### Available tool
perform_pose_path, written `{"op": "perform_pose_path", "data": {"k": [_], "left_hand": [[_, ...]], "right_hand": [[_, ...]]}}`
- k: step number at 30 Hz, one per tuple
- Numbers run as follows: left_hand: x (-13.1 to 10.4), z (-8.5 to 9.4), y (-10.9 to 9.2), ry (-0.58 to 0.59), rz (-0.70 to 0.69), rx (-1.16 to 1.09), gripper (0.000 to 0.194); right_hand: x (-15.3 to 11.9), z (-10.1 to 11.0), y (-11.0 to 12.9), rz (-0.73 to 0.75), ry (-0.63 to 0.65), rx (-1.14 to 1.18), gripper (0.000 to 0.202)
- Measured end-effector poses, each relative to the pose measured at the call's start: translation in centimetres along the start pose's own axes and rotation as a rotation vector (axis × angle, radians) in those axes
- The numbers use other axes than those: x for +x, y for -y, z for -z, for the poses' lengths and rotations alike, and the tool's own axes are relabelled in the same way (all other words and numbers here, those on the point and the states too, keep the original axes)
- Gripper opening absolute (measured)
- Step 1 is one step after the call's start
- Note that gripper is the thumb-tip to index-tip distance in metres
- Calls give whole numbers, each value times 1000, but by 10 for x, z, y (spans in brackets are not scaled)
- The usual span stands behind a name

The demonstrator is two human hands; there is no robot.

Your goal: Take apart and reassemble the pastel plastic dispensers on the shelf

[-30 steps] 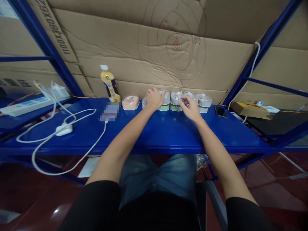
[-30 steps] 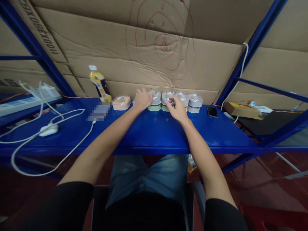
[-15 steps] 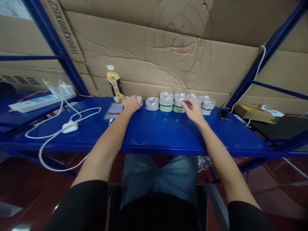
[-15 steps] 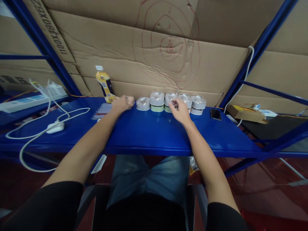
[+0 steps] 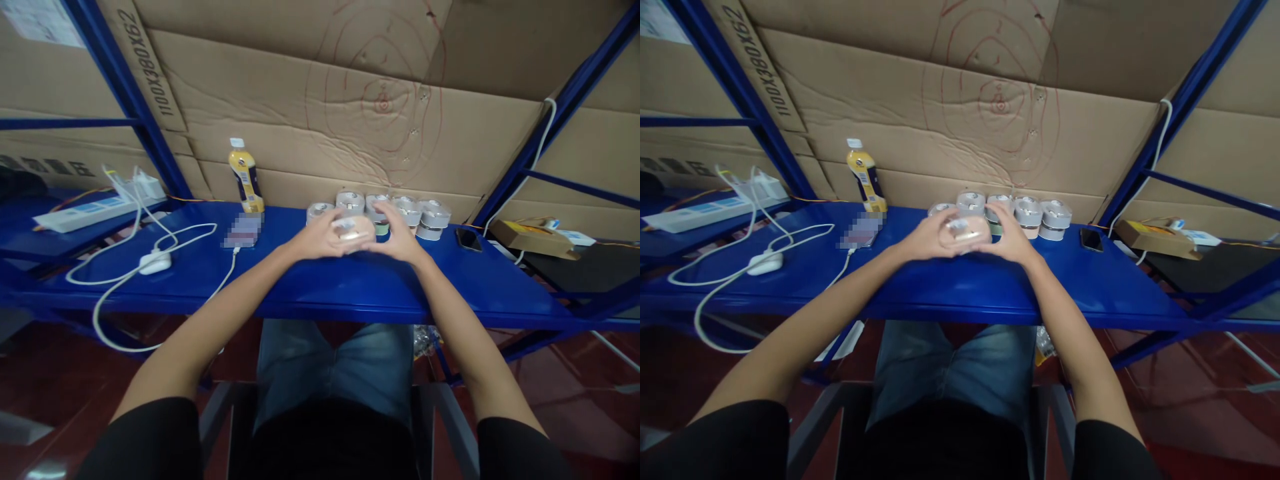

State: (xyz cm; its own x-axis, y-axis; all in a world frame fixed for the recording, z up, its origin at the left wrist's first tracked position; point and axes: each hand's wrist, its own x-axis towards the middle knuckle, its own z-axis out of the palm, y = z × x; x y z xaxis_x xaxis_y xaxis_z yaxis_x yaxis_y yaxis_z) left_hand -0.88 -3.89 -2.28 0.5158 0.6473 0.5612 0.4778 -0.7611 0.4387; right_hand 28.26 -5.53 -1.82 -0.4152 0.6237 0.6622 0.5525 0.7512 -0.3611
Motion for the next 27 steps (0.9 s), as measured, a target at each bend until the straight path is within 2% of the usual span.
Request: {"op": "perform_pose_path", "data": {"k": [2, 5, 8, 12, 14, 18, 20, 24, 27], "left_hand": [[-2, -20, -3, 90, -44, -115, 116], [-7, -36, -1, 139, -44, -197, 129], [-11, -39, 6, 149, -5, -214, 135], [-14, -37, 12, 168, -17, -176, 131], [-15, -36, 12, 180, -45, -133, 120], [-19, -36, 3, 259, -139, -54, 65], [-21, -37, -2, 262, -158, -44, 48], [-19, -33, -4, 166, -136, -41, 44], [-14, -21, 7, 61, -81, 5, 49]], "right_hand": [[-1, -4, 2, 22, 156, 24, 116], [-2, -12, 5, -11, 345, 34, 115], [-2, -14, 6, -48, 391, 25, 103], [-2, 1, 0, -169, 338, 28, 86], [-3, 15, -7, -271, 270, 6, 81], [-6, 38, -24, -438, 91, -65, 86], [-7, 42, -31, -482, 40, -71, 90], [-7, 42, -38, -506, 26, -63, 95], [-6, 44, -36, -521, 12, -86, 95]]}}
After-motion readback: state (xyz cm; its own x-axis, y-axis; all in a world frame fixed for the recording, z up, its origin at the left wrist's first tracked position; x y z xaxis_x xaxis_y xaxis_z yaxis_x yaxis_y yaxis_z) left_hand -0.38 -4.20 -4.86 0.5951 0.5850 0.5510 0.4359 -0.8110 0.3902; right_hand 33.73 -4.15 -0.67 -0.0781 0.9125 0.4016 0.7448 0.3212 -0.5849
